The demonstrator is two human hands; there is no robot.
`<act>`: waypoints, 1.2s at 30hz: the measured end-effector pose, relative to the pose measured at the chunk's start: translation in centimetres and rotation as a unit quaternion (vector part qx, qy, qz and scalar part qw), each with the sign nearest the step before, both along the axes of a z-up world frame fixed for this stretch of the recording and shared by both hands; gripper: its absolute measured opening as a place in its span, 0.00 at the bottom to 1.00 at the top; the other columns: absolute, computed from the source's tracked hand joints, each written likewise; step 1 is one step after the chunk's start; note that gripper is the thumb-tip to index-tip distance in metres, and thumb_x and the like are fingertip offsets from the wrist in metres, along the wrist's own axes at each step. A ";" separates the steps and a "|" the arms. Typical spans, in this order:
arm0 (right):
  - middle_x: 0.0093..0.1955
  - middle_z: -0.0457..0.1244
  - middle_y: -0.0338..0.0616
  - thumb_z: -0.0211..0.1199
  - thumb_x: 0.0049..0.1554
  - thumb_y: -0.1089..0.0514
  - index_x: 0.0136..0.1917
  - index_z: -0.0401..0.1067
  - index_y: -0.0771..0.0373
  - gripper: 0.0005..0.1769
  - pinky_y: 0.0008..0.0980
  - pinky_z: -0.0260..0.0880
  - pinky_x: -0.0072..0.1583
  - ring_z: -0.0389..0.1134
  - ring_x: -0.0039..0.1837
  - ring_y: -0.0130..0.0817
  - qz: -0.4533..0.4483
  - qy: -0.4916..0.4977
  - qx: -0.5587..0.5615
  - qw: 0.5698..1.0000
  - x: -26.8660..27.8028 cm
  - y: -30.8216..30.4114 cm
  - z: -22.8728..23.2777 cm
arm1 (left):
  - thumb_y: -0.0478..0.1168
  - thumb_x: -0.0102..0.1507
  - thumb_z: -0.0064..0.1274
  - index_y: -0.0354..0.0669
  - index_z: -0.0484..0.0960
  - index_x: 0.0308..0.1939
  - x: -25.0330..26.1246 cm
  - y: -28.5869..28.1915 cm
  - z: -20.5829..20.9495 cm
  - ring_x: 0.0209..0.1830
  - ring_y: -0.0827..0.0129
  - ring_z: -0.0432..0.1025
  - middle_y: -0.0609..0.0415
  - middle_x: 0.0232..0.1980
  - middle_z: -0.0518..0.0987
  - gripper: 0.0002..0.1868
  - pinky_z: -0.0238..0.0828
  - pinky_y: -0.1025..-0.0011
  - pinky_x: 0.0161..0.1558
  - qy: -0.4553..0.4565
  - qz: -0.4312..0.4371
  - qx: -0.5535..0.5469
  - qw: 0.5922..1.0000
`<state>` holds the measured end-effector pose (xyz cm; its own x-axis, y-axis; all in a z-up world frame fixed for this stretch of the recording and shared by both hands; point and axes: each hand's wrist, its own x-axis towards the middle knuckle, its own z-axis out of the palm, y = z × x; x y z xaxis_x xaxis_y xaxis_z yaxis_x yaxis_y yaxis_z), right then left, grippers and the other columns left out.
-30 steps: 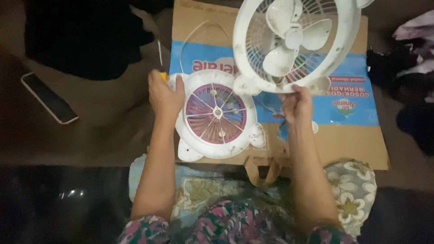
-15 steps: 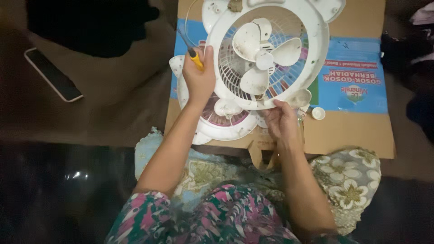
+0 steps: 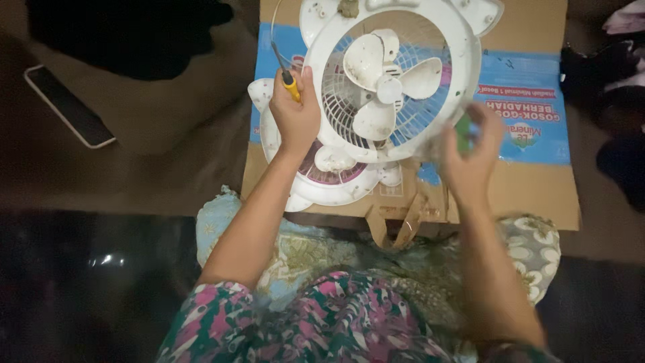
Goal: The person uses a yellow-handled screwdriver to remove the central cap and front grille of a cat-shaped electric fan, then reattaches the grille and cap. The fan is placed on a cardboard box during the process.
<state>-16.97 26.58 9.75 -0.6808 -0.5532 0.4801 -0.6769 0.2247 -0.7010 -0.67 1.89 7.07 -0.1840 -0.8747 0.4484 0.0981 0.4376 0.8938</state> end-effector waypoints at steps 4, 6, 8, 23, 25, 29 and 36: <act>0.73 0.61 0.59 0.65 0.59 0.61 0.74 0.63 0.68 0.31 0.51 0.62 0.72 0.60 0.70 0.55 0.129 0.279 0.128 0.943 -0.4 -4.9 7.1 | 0.37 0.72 0.54 0.39 0.67 0.36 0.1 0.4 0.2 0.29 0.76 0.58 0.59 0.29 0.64 0.13 0.61 0.72 0.33 0.006 0.000 -0.013 1.000; 0.69 0.65 0.64 0.65 0.54 0.57 0.72 0.62 0.70 0.35 0.48 0.67 0.61 0.65 0.62 0.59 0.132 0.389 0.144 0.900 0.3 -6.3 10.1 | 0.38 0.72 0.54 0.39 0.66 0.36 0.1 0.6 0.4 0.29 0.76 0.59 0.57 0.29 0.64 0.14 0.62 0.71 0.33 0.000 0.015 -0.035 0.999; 0.44 0.68 0.60 0.59 0.62 0.47 0.75 0.62 0.64 0.32 0.48 0.68 0.54 0.69 0.49 0.54 0.087 0.137 0.362 0.918 1.2 -5.6 12.5 | 0.38 0.72 0.54 0.39 0.65 0.35 0.1 0.6 0.5 0.27 0.75 0.60 0.56 0.28 0.65 0.15 0.62 0.71 0.33 -0.005 0.020 -0.039 0.999; 0.72 0.62 0.66 0.69 0.58 0.59 0.74 0.62 0.67 0.35 0.53 0.63 0.70 0.62 0.70 0.65 0.110 0.306 0.177 0.929 -0.3 -4.7 7.1 | 0.39 0.71 0.54 0.39 0.67 0.34 0.1 0.9 0.5 0.24 0.74 0.63 0.56 0.25 0.68 0.15 0.62 0.71 0.30 -0.014 0.008 -0.009 1.000; 0.68 0.62 0.67 0.68 0.58 0.59 0.78 0.56 0.70 0.40 0.54 0.64 0.67 0.63 0.66 0.64 0.106 0.260 0.183 0.942 0.5 -4.9 6.8 | 0.39 0.72 0.54 0.39 0.66 0.34 0.0 0.8 0.4 0.24 0.74 0.62 0.56 0.25 0.68 0.16 0.62 0.71 0.30 -0.016 0.020 -0.018 1.000; 0.46 0.68 0.64 0.63 0.64 0.50 0.83 0.55 0.65 0.40 0.45 0.70 0.53 0.72 0.49 0.50 0.255 -0.263 0.234 0.900 4.0 -3.1 7.0 | 0.39 0.71 0.54 0.39 0.66 0.34 -0.3 0.6 0.2 0.24 0.74 0.62 0.56 0.26 0.68 0.15 0.63 0.71 0.30 0.003 0.026 -0.016 1.000; 0.48 0.68 0.51 0.64 0.63 0.50 0.68 0.69 0.65 0.24 0.37 0.73 0.52 0.71 0.50 0.41 0.138 -0.147 0.212 0.956 2.4 -4.0 8.0 | 0.38 0.71 0.55 0.40 0.65 0.33 -0.2 0.8 0.2 0.25 0.75 0.62 0.56 0.27 0.68 0.16 0.62 0.72 0.30 0.003 0.021 -0.031 0.999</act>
<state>-14.61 22.57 17.72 -0.5520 -0.8337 -0.0169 -0.5386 0.3719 -0.7560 -0.92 2.65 7.25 -0.1446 -0.8524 0.5024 0.0844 0.4953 0.8646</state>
